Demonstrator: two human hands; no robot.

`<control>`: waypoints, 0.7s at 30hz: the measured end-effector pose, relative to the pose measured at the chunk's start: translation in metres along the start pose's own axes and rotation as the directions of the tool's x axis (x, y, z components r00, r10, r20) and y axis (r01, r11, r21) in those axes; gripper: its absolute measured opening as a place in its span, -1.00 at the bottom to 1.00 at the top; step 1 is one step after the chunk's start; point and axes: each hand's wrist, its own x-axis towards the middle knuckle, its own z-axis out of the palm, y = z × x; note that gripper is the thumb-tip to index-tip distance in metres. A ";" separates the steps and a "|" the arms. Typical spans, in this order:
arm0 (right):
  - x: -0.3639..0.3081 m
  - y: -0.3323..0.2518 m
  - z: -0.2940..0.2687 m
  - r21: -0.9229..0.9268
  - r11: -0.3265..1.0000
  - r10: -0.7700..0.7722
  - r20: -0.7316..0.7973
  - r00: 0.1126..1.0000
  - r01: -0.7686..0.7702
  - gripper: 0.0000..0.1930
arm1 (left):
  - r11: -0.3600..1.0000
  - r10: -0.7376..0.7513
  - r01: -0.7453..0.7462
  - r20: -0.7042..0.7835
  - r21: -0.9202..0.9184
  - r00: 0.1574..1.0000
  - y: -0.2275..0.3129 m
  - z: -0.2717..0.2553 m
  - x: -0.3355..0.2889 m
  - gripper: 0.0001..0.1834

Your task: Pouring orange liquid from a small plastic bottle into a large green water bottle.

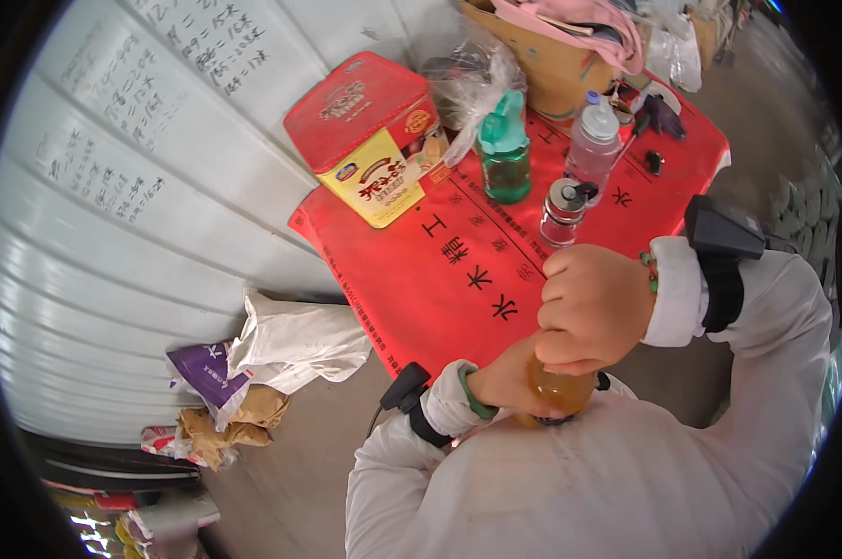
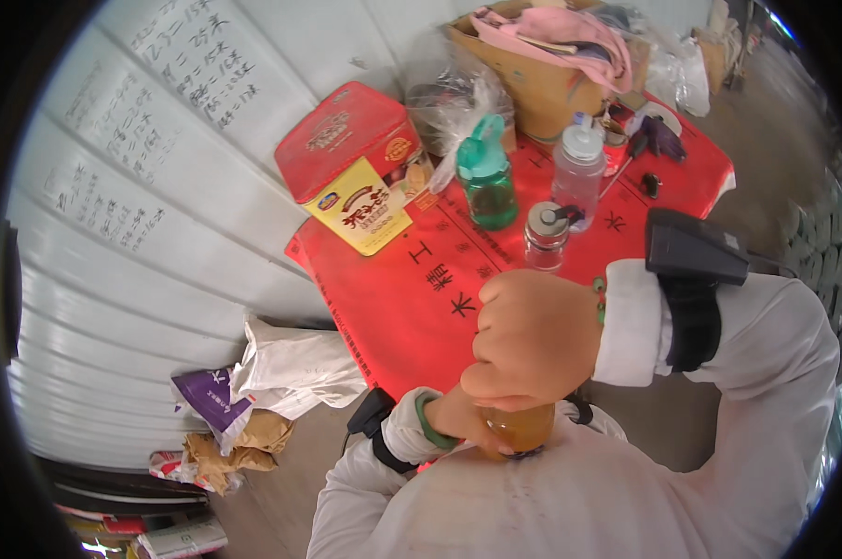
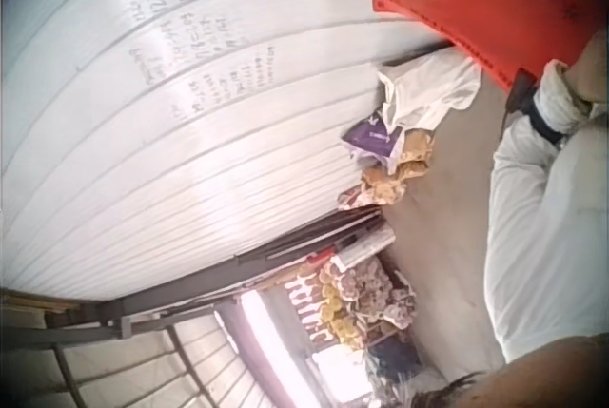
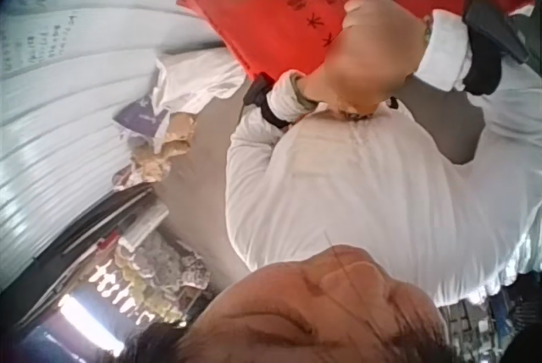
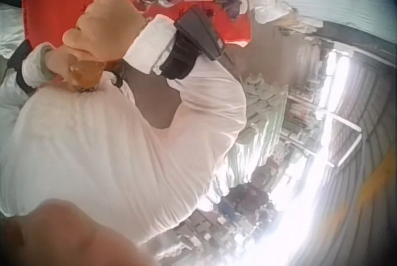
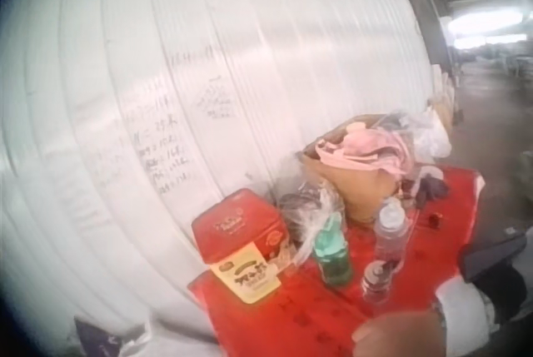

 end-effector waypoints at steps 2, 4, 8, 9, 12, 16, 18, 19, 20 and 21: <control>-0.011 -0.007 0.005 -0.012 0.999 0.037 -0.023 0.999 -0.038 -0.74 | 0.999 -0.023 0.023 0.007 0.035 1.000 0.001 0.006 0.003 -0.18; -0.018 -0.014 0.004 -0.025 0.998 0.059 -0.049 0.997 -0.060 -0.73 | 0.994 -0.070 0.073 -0.041 0.085 0.997 0.002 0.013 0.006 -0.18; -0.034 -0.025 -0.001 -0.026 0.992 0.121 -0.047 0.992 -0.122 -0.72 | 0.985 -0.163 0.166 -0.056 0.053 0.985 -0.007 0.018 0.013 -0.18; -0.040 -0.024 -0.001 -0.037 0.989 0.140 -0.058 0.988 -0.142 -0.72 | 0.981 -0.164 0.172 -0.090 0.091 0.982 -0.008 0.020 0.017 -0.17; -0.057 -0.022 -0.003 -0.046 0.974 0.218 -0.086 0.972 -0.222 -0.72 | 0.981 -0.156 0.171 -0.154 0.088 0.976 -0.010 0.024 0.031 -0.17; -0.076 0.008 -0.013 0.131 0.972 0.212 -0.148 0.966 -0.193 -0.68 | 0.993 -0.069 0.080 -0.130 0.082 0.989 -0.004 0.016 0.056 -0.20; -0.081 0.019 -0.016 0.192 0.979 0.128 -0.307 0.943 -0.070 -0.63 | 0.995 -0.097 0.099 -0.076 0.024 0.992 -0.001 0.013 0.069 -0.20; -0.085 0.020 -0.020 0.196 0.979 0.122 -0.313 0.942 -0.061 -0.63 | 0.993 -0.115 0.114 -0.008 -0.035 0.993 0.000 0.012 0.074 -0.20; -0.088 0.017 -0.027 0.140 0.989 0.085 -0.221 0.972 -0.055 -0.64 | 0.993 -0.117 0.116 -0.015 -0.032 0.993 -0.001 0.012 0.079 -0.20; -0.091 0.015 -0.031 0.082 0.996 0.053 -0.124 0.991 -0.043 -0.65 | 0.986 -0.165 0.166 0.037 -0.008 0.986 -0.004 0.013 0.082 -0.20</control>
